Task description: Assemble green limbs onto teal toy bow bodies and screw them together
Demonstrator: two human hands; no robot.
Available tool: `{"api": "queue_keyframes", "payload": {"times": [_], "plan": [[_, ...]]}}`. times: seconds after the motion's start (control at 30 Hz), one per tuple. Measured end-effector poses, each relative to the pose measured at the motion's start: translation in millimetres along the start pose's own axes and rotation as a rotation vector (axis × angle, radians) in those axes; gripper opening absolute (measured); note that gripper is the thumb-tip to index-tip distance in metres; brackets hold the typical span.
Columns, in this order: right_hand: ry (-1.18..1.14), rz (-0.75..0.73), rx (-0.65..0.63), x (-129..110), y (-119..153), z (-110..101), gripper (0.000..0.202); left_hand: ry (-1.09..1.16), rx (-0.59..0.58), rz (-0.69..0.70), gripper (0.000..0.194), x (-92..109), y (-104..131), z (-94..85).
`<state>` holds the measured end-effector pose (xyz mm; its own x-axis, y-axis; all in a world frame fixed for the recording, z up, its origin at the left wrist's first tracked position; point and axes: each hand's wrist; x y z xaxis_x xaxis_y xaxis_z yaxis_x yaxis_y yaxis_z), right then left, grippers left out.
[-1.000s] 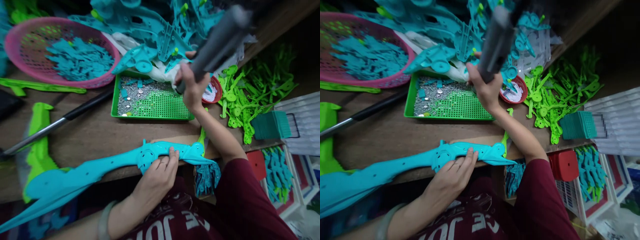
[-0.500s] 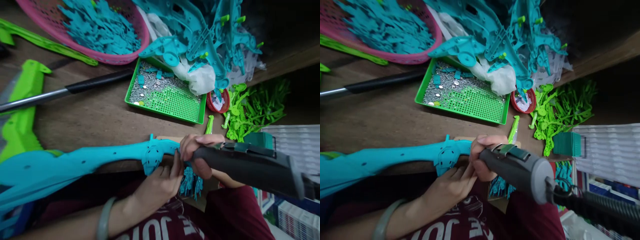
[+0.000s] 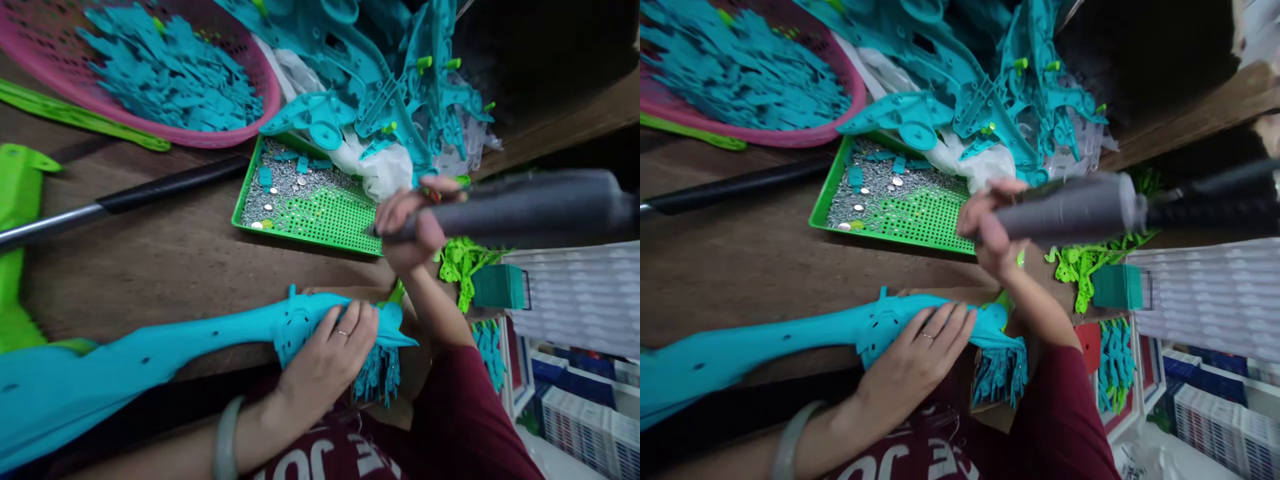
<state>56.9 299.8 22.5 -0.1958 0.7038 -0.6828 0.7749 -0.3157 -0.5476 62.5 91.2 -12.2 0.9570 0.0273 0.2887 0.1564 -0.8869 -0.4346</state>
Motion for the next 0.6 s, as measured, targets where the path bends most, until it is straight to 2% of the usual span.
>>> {"api": "queue_keyframes", "payload": {"times": [0.03,0.07,0.13,0.17,0.2,0.27,0.37,0.4,0.53,0.6], "plan": [[0.013,-0.025,0.123,16.6,-15.3,-1.1,0.050,0.021,0.011,0.023,0.041,2.4,-2.4,3.5],[0.027,-0.058,0.310,32.6,-27.9,-0.2,0.045,0.037,0.023,0.045,0.040,5.1,-4.2,7.0],[0.027,-0.058,0.501,59.4,-42.5,5.0,0.038,0.058,0.045,0.057,0.036,10.5,-6.6,13.7],[0.033,-0.033,0.528,69.3,-44.6,7.9,0.038,0.072,0.046,0.039,0.035,12.8,-7.5,16.9],[0.037,0.005,0.502,76.6,-44.1,10.2,0.039,0.091,0.042,0.022,0.034,14.6,-8.7,20.1],[0.043,0.077,0.394,84.5,-39.1,12.1,0.045,0.140,0.031,0.036,0.034,16.7,-11.7,26.0],[0.057,0.147,0.243,85.8,-32.4,10.1,0.053,0.171,0.057,0.152,0.033,16.7,-16.3,32.2],[0.062,0.145,0.255,85.2,-31.7,9.5,0.054,0.168,0.074,0.187,0.033,16.2,-16.9,33.2],[0.068,0.069,0.485,84.2,-35.0,11.4,0.050,0.140,0.097,0.230,0.036,14.0,-13.2,31.5],[0.073,0.086,0.511,81.8,-39.9,14.2,0.050,0.133,0.101,0.229,0.035,13.6,-9.2,30.0]]}}
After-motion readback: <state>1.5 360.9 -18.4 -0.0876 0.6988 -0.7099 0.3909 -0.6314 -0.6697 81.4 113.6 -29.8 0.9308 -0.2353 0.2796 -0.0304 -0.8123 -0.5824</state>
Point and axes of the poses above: each hand's wrist, its own y-axis away from the middle knuckle, its own z-axis out of the palm, x = y × z, and after that the axes turned 12 degrees about -z, right-handed
